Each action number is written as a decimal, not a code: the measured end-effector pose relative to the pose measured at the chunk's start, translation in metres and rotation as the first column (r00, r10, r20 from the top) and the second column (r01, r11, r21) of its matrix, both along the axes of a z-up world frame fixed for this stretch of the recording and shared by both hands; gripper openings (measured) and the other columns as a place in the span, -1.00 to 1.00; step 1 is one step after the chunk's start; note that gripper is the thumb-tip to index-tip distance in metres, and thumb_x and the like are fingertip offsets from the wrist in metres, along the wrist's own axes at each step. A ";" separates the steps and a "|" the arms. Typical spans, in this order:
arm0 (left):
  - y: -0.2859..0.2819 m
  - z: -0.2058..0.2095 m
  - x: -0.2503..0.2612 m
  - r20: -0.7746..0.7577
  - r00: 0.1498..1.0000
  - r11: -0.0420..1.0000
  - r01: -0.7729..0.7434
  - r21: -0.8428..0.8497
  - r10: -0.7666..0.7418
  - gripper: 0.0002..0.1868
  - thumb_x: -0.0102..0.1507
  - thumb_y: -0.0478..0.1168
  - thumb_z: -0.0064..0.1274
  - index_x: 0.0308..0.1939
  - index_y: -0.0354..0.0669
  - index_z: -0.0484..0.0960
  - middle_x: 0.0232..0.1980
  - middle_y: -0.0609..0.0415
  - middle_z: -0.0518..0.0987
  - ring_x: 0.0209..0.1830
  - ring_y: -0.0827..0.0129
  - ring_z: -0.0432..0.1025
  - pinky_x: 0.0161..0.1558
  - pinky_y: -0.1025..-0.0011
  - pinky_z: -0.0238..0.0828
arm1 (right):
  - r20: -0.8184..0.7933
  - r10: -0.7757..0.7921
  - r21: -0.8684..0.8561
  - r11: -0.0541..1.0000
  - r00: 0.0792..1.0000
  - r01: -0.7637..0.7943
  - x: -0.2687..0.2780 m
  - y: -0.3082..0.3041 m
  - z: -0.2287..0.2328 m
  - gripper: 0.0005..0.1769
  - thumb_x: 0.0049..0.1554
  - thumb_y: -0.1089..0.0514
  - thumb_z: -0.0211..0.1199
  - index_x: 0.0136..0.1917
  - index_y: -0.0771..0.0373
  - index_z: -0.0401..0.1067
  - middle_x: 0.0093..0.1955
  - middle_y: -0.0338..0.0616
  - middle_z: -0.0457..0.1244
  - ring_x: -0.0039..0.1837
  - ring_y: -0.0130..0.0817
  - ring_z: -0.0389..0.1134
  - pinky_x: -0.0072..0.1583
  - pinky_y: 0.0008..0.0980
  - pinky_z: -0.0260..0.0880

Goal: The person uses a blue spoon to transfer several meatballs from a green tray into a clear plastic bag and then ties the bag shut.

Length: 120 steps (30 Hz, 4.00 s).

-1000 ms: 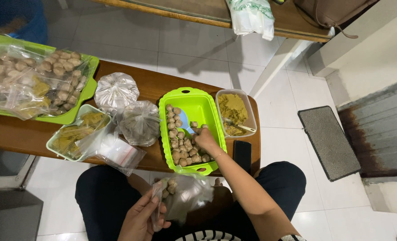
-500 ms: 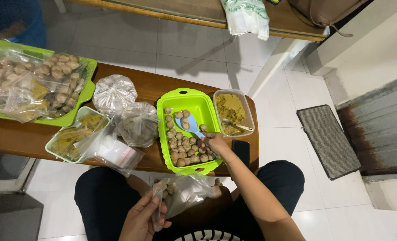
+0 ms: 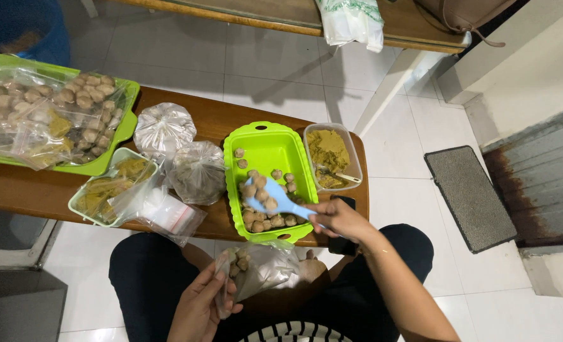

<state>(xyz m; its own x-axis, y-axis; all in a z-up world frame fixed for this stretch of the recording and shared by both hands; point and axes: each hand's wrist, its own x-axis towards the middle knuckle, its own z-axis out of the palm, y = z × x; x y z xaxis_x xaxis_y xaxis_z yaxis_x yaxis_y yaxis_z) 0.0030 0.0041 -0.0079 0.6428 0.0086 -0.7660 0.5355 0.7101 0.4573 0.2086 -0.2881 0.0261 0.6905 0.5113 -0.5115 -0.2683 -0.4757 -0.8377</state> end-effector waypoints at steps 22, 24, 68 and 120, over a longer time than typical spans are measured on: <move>-0.009 -0.005 -0.004 0.078 0.997 1.000 -0.001 -0.013 0.002 -0.36 0.37 -0.22 -0.06 0.58 0.11 0.36 -0.38 -0.02 0.49 -0.57 0.42 0.31 -0.30 0.21 0.60 | 0.117 0.791 -0.665 0.512 0.601 -0.544 -0.100 0.084 0.005 -0.74 0.06 0.39 0.02 -0.04 0.20 0.44 -0.30 0.00 0.29 -0.21 -0.07 0.37 -0.24 -0.15 0.31; -0.009 -0.005 -0.005 0.091 0.996 1.000 -0.003 0.012 0.002 -0.36 0.36 -0.20 -0.03 0.56 0.09 0.40 -0.40 0.01 0.50 -0.59 0.45 0.31 -0.29 0.21 0.61 | 0.376 0.828 -0.812 0.510 0.416 -0.283 -0.109 0.081 -0.052 -0.85 0.11 0.35 0.16 -0.03 0.22 0.42 -0.21 0.01 0.38 -0.19 0.11 0.44 -0.25 0.08 0.42; -0.003 -0.013 0.002 -0.026 1.000 1.000 0.011 -0.028 -0.011 -0.38 0.36 -0.22 -0.02 0.55 0.14 0.44 -0.36 -0.05 0.48 -0.61 0.40 0.27 -0.29 0.14 0.59 | 0.427 0.303 -0.536 0.844 0.852 -0.031 0.103 0.086 -0.111 -0.43 0.23 0.15 0.08 0.51 0.07 0.31 0.13 0.21 0.35 0.04 0.03 0.40 0.07 -0.13 0.39; -0.003 0.007 -0.013 0.068 0.995 0.985 0.076 -0.157 -0.066 -0.32 0.35 -0.26 -0.06 0.59 0.26 0.35 -0.34 -0.05 0.51 -0.62 0.42 0.34 -0.32 0.18 0.64 | 0.263 0.793 -0.834 0.473 0.549 -0.284 -0.114 -0.014 0.121 -0.45 0.18 0.29 -0.06 0.41 -0.06 0.26 0.04 -0.17 0.39 -0.19 0.04 0.47 -0.29 0.02 0.38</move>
<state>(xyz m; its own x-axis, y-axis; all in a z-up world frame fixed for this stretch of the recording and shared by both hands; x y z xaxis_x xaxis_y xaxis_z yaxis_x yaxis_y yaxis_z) -0.0098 0.0008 -0.0007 0.6841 -0.1576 -0.7122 0.5612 0.7374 0.3758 0.0943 -0.3023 0.1467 0.6362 0.5936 -0.4928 0.6461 -0.7590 -0.0802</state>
